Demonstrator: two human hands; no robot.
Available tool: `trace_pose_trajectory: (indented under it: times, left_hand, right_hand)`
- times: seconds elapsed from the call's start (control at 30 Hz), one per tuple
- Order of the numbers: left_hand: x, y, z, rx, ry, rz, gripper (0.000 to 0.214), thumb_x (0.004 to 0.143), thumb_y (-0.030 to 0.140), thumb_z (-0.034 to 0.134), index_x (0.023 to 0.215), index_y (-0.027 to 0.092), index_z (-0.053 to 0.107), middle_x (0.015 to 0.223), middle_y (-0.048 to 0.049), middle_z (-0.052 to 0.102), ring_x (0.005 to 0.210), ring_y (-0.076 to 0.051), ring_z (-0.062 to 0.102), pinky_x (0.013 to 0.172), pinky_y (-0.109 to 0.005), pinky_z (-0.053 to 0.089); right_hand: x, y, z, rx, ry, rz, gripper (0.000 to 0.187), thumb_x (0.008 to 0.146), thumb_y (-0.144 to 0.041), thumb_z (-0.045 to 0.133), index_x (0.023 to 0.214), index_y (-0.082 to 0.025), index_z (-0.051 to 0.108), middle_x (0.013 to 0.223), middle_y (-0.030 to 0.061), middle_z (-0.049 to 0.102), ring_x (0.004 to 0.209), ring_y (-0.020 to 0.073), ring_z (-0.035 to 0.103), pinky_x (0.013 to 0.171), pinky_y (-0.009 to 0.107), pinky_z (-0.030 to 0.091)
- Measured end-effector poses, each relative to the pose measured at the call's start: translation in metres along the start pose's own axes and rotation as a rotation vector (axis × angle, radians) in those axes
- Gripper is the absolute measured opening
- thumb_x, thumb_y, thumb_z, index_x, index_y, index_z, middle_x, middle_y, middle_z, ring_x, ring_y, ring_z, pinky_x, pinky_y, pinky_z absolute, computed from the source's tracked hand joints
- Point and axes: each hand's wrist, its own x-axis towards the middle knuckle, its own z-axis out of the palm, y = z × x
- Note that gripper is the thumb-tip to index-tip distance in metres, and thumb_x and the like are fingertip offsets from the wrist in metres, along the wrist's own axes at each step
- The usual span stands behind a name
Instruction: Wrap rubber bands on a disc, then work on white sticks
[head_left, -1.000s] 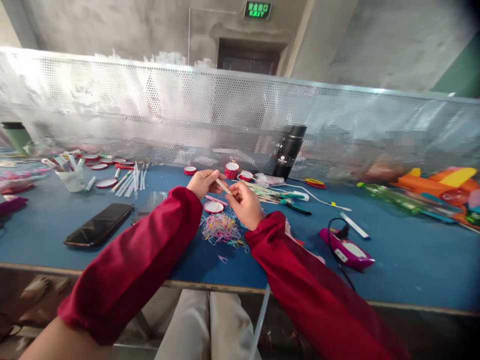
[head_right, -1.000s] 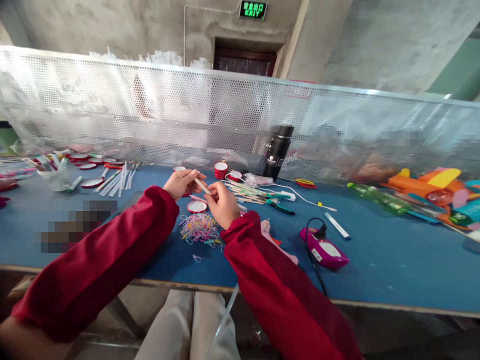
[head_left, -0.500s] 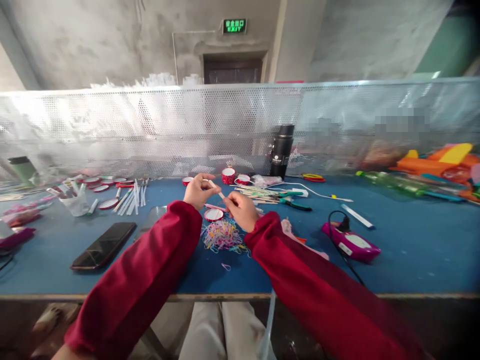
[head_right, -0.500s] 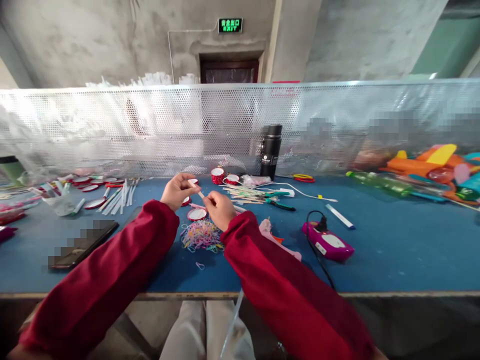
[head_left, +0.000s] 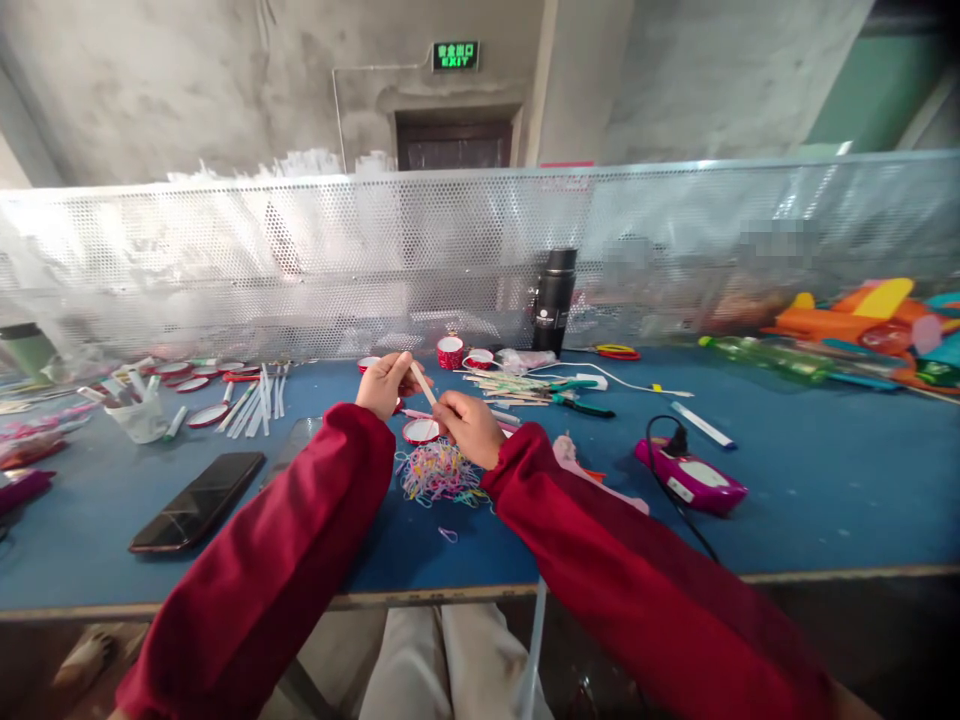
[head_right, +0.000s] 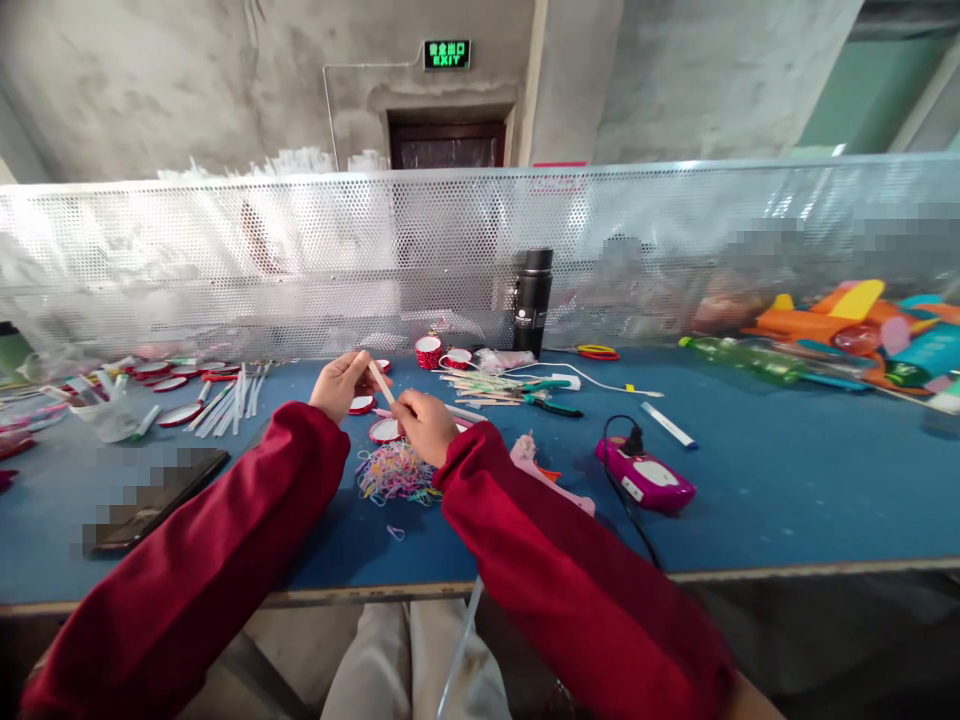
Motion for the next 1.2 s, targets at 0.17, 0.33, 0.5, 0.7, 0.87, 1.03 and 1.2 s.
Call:
trace_pose_trajectory:
  times: [0.17, 0.33, 0.5, 0.7, 0.87, 1.03, 1.2]
  left_hand:
    - [-0.002, 0.0, 0.002, -0.116, -0.196, 0.002, 0.051, 0.07, 0.036, 0.078, 0.116, 0.02, 0.063, 0.098, -0.0063, 0.074, 0.065, -0.008, 0.063, 0.051, -0.017, 0.043]
    - [-0.002, 0.001, 0.001, -0.154, -0.167, -0.004, 0.054, 0.064, 0.027, 0.082, 0.114, 0.02, 0.063, 0.084, -0.0024, 0.073, 0.056, -0.006, 0.059, 0.05, -0.017, 0.043]
    - [-0.003, 0.006, -0.001, -0.168, -0.098, -0.048, 0.036, 0.072, 0.04, 0.076, 0.096, 0.017, 0.065, 0.077, -0.0037, 0.073, 0.059, -0.009, 0.063, 0.051, -0.018, 0.045]
    - [-0.007, 0.009, 0.0, -0.235, -0.126, -0.096, 0.039, 0.083, 0.051, 0.062, 0.103, 0.018, 0.067, 0.084, -0.007, 0.073, 0.066, -0.01, 0.066, 0.058, -0.02, 0.05]
    - [-0.009, 0.009, 0.005, -0.223, -0.24, -0.148, 0.028, 0.077, 0.039, 0.072, 0.094, 0.017, 0.069, 0.092, -0.0064, 0.072, 0.079, -0.013, 0.067, 0.068, -0.022, 0.052]
    - [-0.005, 0.01, 0.003, -0.311, -0.021, -0.097, 0.027, 0.087, 0.043, 0.058, 0.09, 0.017, 0.063, 0.063, 0.0002, 0.059, 0.056, -0.009, 0.056, 0.053, -0.02, 0.044]
    - [0.001, 0.007, 0.0, -0.273, 0.083, -0.039, 0.023, 0.089, 0.042, 0.055, 0.09, 0.019, 0.058, 0.047, 0.0077, 0.034, 0.041, -0.007, 0.038, 0.044, -0.019, 0.032]
  right_hand:
    - [0.001, 0.003, 0.003, 0.454, -0.067, 0.154, 0.032, 0.087, -0.048, 0.051, 0.072, -0.021, 0.051, 0.056, -0.0051, 0.055, 0.041, 0.008, 0.046, 0.041, 0.021, 0.034]
    - [-0.001, 0.0, 0.002, 0.698, -0.178, 0.259, 0.037, 0.08, -0.055, 0.061, 0.072, -0.02, 0.049, 0.056, -0.0059, 0.053, 0.041, 0.0067, 0.045, 0.04, 0.019, 0.034]
    - [-0.004, -0.008, -0.001, 0.773, -0.226, 0.282, 0.038, 0.08, -0.053, 0.064, 0.072, -0.019, 0.049, 0.055, -0.0061, 0.053, 0.041, 0.006, 0.044, 0.042, 0.019, 0.035]
    - [-0.002, -0.007, 0.0, 0.719, -0.188, 0.233, 0.037, 0.08, -0.053, 0.063, 0.071, -0.019, 0.051, 0.055, -0.0058, 0.054, 0.042, 0.0059, 0.046, 0.042, 0.018, 0.036]
    - [0.003, -0.002, -0.003, 0.558, 0.003, 0.206, 0.043, 0.078, -0.059, 0.064, 0.066, -0.019, 0.053, 0.049, -0.0059, 0.052, 0.038, 0.0058, 0.043, 0.037, 0.018, 0.031]
    - [0.011, -0.003, -0.022, 0.536, 0.282, 0.166, 0.05, 0.079, -0.066, 0.059, 0.062, -0.019, 0.052, 0.049, -0.0045, 0.05, 0.038, 0.0059, 0.041, 0.036, 0.019, 0.03]
    - [0.018, -0.001, -0.038, 0.514, 0.503, 0.12, 0.048, 0.081, -0.063, 0.058, 0.062, -0.02, 0.051, 0.049, -0.0049, 0.048, 0.036, 0.0054, 0.038, 0.034, 0.019, 0.03]
